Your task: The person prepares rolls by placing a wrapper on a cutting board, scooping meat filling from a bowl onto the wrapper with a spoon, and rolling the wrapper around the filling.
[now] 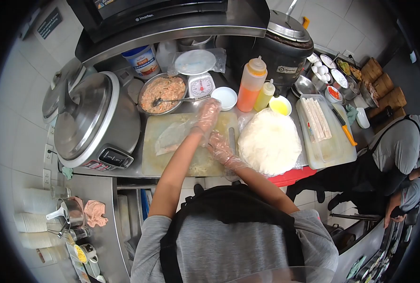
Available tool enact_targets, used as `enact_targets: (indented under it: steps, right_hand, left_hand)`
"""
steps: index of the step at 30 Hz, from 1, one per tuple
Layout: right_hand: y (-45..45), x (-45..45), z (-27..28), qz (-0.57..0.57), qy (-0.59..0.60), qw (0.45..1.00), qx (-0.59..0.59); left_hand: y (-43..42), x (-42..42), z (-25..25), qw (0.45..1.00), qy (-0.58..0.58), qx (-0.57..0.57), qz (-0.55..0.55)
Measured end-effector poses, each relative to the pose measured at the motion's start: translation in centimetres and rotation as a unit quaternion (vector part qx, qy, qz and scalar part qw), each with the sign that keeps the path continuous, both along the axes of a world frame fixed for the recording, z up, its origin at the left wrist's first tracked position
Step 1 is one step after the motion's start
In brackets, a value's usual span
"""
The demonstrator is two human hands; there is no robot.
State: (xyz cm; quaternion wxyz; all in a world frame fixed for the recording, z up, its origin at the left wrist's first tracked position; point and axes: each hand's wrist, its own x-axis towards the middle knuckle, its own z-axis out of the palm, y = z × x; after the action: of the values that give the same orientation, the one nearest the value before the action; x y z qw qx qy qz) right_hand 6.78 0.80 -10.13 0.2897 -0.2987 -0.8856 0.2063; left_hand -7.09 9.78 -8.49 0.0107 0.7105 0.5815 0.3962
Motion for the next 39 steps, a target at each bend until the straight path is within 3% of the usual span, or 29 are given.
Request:
enact_targets:
  steps: [3, 4, 6, 8, 10, 13, 16, 19, 20, 21, 22, 24, 25, 26, 27, 29, 32, 39]
  right_hand:
    - [0.0, -0.2, -0.6, -0.01, 0.051, 0.999, -0.011]
    - [0.1, -0.4, -1.5, -0.017, 0.064, 0.998, 0.006]
    - [0.0, -0.7, -1.6, -0.016, 0.066, 0.997, 0.022]
    - [-0.3, -0.2, 0.5, -0.007, 0.043, 0.999, 0.025]
    - [-0.2, -0.2, 0.9, 0.005, 0.027, 1.0, 0.0]
    - [-0.3, -0.3, 1.4, -0.003, 0.034, 0.999, -0.019]
    - [0.0, -0.2, 1.0, 0.012, 0.053, 0.998, -0.017]
    - [0.4, -0.1, -0.3, 0.024, 0.068, 0.997, 0.012]
    - [0.4, 0.0, 0.1, 0.03, 0.071, 0.997, 0.014]
    - [0.4, 0.0, 0.3, 0.036, 0.073, 0.997, 0.017]
    - [0.4, -0.1, 0.1, 0.035, 0.069, 0.997, 0.01]
    - [0.3, 0.0, -0.2, 0.032, 0.057, 0.998, -0.003]
    - [0.3, 0.0, -0.1, 0.039, 0.059, 0.998, -0.002]
    - [0.4, 0.0, 0.2, 0.045, 0.06, 0.997, -0.002]
    - [0.4, -0.1, 0.4, 0.053, 0.062, 0.997, -0.001]
    - [0.5, 0.0, 0.5, 0.05, 0.052, 0.997, -0.001]
    - [0.1, -0.1, 1.6, 0.047, 0.042, 0.998, -0.03]
    - [0.0, -0.1, 1.5, 0.042, 0.054, 0.997, -0.019]
  left_hand:
    - [0.2, 0.7, 1.1, 0.983, 0.13, -0.13, 0.001]
    - [2.0, -0.3, -3.7, 0.983, 0.181, 0.004, -0.009]
    - [2.0, 0.1, -4.1, 0.975, 0.14, 0.171, 0.003]
    - [3.4, 1.1, -2.1, 0.97, 0.199, -0.135, 0.032]
    - [2.0, 2.3, 1.3, 0.956, 0.231, -0.169, 0.07]
    - [1.2, 2.0, 3.1, 0.976, 0.169, -0.137, 0.021]
    - [0.2, 1.7, 4.6, 0.989, 0.019, -0.145, 0.02]
    - [-3.4, 0.1, 6.1, 0.987, -0.137, 0.026, -0.077]
    - [-5.4, -0.6, 7.2, 0.983, -0.168, 0.011, -0.078]
    - [-7.9, -1.6, 8.2, 0.897, -0.426, -0.084, -0.087]
    - [-10.6, -2.7, 8.7, 0.736, -0.649, -0.171, -0.088]
    - [-15.4, -5.7, 7.4, 0.906, -0.414, -0.08, 0.027]
    - [-17.7, -7.5, 6.5, 0.957, -0.268, -0.043, 0.103]
    - [-19.4, -9.5, 4.8, 0.982, -0.084, -0.034, 0.166]
    - [-20.7, -9.9, 4.6, 0.979, -0.051, -0.077, 0.183]
    - [-22.8, -10.2, 4.4, 0.962, 0.015, -0.162, 0.217]
    - [-22.7, -11.6, 0.6, 0.975, 0.014, -0.086, 0.204]
    - [-22.0, -14.6, 2.5, 0.945, -0.086, -0.287, 0.134]
